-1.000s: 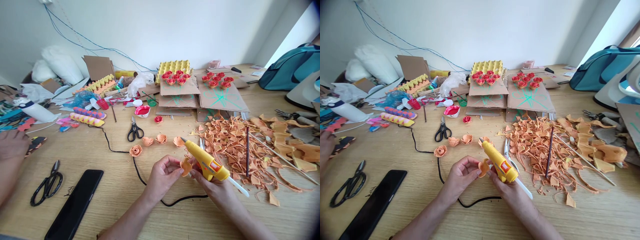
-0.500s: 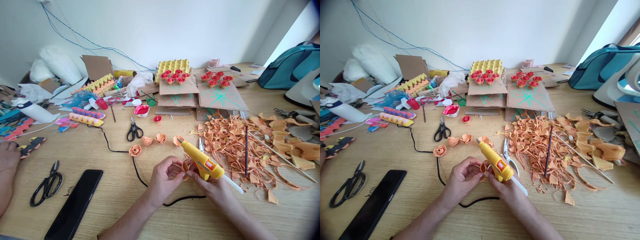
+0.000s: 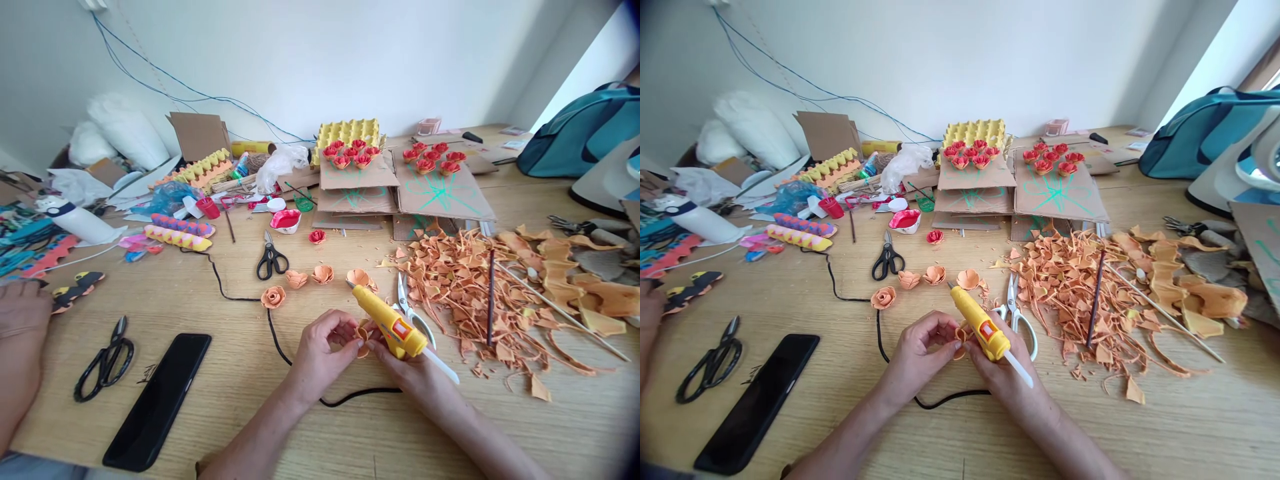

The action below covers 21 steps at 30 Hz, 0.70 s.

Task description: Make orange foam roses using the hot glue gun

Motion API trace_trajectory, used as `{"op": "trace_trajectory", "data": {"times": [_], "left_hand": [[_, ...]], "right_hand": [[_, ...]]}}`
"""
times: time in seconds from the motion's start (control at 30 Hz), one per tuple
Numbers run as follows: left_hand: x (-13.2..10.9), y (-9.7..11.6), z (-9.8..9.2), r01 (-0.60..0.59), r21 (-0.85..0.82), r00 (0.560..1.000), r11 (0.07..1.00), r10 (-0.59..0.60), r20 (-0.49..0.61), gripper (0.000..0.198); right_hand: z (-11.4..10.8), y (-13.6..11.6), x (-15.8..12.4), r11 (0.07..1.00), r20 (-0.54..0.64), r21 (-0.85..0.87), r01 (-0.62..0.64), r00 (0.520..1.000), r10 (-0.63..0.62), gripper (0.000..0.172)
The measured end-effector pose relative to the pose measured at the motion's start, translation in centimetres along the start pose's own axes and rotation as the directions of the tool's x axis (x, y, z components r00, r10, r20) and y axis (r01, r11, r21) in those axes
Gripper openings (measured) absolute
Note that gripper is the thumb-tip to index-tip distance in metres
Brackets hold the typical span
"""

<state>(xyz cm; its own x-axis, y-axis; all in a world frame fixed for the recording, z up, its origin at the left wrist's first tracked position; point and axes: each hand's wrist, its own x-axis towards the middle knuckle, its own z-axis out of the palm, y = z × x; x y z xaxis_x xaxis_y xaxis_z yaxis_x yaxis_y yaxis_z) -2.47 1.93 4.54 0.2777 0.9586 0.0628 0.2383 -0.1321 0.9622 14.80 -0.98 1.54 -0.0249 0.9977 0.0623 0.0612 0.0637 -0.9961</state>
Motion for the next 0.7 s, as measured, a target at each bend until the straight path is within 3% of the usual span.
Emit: {"op": "trace_trajectory", "data": {"times": [0.17,0.3,0.47,0.57,0.7], "left_hand": [[0.1,-0.4,0.0,0.007,-0.015,1.000,1.000,-0.007,0.015,0.006],[0.1,-0.9,-0.1,0.009,-0.051,1.000,0.999,-0.008,0.020,0.007],[-0.8,-1.1,-0.3,0.112,-0.116,0.990,0.987,-0.101,0.095,0.008],[-1.6,-1.3,-0.3,0.132,-0.051,0.988,0.990,-0.127,0.088,0.003],[-2.1,-1.5,-0.1,0.065,0.113,0.997,0.991,-0.068,0.023,0.010]], "right_hand": [[-0.2,-0.3,0.0,0.999,0.035,-0.029,0.038,0.999,-0.037,0.011],[-0.4,0.0,-0.1,0.982,0.052,-0.157,0.102,0.994,-0.095,0.008],[-0.1,-0.3,-0.2,0.969,0.114,-0.215,0.125,0.988,-0.102,0.007],[0.0,-0.5,-0.3,0.933,0.194,-0.307,0.187,0.972,-0.131,0.007],[-0.1,-0.1,-0.3,0.879,0.246,-0.379,0.289,0.947,-0.205,0.014]]}}
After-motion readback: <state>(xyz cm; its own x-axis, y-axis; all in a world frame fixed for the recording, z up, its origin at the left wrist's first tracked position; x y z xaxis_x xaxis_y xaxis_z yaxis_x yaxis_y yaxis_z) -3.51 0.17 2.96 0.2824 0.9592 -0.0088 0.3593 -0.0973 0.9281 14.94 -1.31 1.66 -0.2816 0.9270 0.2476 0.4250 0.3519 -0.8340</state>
